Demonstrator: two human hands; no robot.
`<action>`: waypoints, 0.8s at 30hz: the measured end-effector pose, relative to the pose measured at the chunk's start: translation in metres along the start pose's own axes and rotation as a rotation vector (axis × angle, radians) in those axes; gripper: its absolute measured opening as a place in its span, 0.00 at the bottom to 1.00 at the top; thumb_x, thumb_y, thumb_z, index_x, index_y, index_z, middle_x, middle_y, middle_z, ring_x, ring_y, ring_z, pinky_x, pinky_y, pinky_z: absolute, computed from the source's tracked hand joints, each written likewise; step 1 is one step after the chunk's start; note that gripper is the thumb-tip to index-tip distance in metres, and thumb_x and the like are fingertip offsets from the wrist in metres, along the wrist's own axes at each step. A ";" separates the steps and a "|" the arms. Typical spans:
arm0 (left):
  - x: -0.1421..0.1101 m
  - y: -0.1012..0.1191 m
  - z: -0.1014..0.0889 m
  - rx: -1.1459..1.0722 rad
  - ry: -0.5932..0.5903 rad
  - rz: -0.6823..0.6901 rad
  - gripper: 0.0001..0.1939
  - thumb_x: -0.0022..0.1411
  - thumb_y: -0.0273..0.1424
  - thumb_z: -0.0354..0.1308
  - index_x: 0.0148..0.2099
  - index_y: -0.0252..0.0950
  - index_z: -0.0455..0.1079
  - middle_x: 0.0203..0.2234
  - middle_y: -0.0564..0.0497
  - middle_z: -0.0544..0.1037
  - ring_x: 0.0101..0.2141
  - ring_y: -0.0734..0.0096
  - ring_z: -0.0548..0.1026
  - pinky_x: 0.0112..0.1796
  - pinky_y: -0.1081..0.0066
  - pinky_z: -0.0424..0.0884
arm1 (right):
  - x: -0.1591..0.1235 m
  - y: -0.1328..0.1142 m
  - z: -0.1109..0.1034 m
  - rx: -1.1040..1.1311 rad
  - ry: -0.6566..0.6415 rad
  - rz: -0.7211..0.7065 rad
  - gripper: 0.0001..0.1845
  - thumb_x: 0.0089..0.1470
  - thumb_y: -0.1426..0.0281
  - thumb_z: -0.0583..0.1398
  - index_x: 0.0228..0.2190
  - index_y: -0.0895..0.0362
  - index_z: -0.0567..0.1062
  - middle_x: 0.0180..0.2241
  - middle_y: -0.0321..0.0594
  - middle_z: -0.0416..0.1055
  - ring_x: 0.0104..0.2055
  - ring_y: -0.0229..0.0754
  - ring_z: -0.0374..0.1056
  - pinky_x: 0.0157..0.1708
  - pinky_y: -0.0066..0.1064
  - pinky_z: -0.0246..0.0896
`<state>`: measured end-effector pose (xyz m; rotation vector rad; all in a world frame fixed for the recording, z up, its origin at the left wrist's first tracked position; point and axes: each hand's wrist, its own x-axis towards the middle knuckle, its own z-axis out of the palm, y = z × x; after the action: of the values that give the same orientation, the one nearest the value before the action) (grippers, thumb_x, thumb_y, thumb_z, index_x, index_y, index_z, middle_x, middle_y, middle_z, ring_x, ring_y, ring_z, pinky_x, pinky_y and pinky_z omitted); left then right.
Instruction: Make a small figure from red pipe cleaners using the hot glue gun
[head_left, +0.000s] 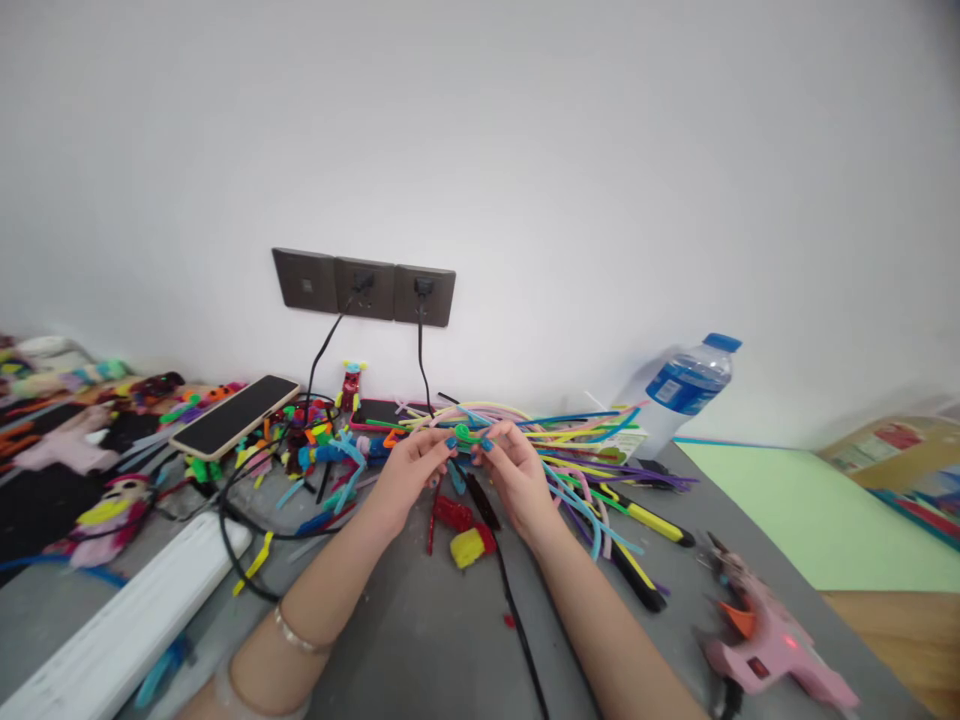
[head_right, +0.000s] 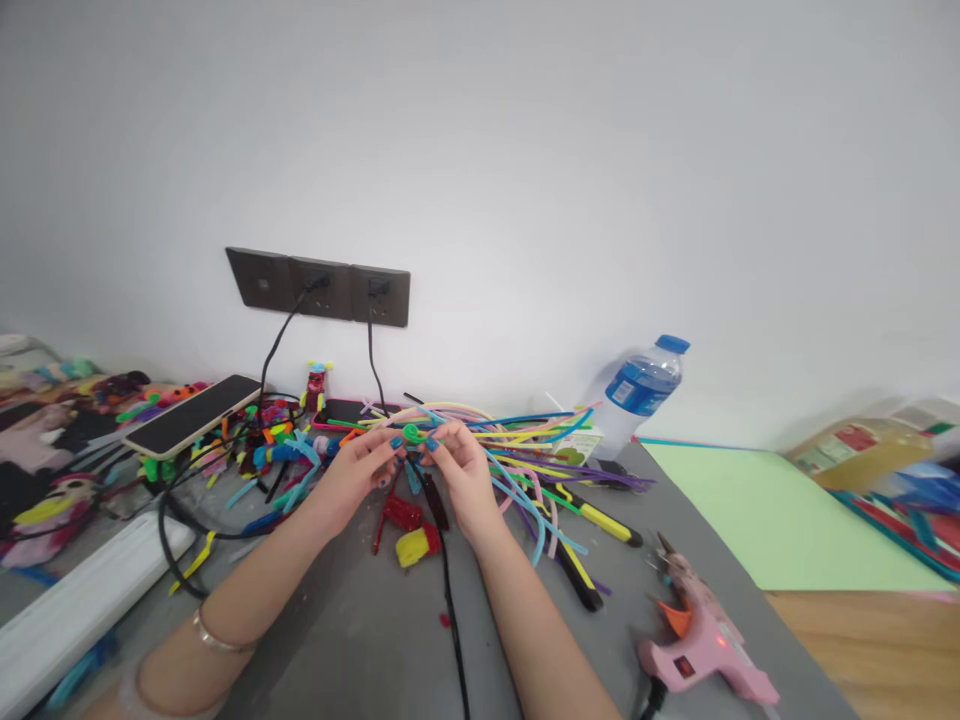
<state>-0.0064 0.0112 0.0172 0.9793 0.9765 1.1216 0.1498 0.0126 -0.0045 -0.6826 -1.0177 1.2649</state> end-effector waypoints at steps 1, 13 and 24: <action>-0.001 0.000 0.000 -0.025 -0.001 -0.004 0.23 0.42 0.43 0.72 0.38 0.34 0.76 0.25 0.53 0.74 0.24 0.78 0.66 0.24 0.76 0.57 | 0.000 0.000 0.001 -0.018 -0.027 -0.004 0.14 0.47 0.60 0.71 0.29 0.53 0.73 0.30 0.33 0.71 0.32 0.37 0.67 0.33 0.27 0.64; -0.002 0.003 0.000 -0.212 -0.007 -0.103 0.23 0.36 0.42 0.76 0.30 0.33 0.74 0.24 0.55 0.74 0.24 0.80 0.68 0.24 0.77 0.58 | -0.001 0.003 -0.001 -0.125 -0.090 -0.053 0.09 0.48 0.63 0.71 0.29 0.53 0.78 0.33 0.36 0.72 0.34 0.38 0.67 0.33 0.28 0.64; -0.005 -0.001 -0.001 0.068 -0.220 -0.065 0.20 0.45 0.44 0.71 0.30 0.32 0.76 0.23 0.52 0.76 0.23 0.80 0.65 0.25 0.75 0.57 | 0.000 0.004 -0.006 -0.124 -0.016 -0.039 0.10 0.47 0.59 0.71 0.30 0.50 0.82 0.31 0.36 0.77 0.33 0.40 0.69 0.36 0.32 0.64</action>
<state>-0.0081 0.0065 0.0165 1.0935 0.8658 0.9097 0.1537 0.0142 -0.0109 -0.7449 -1.1241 1.1822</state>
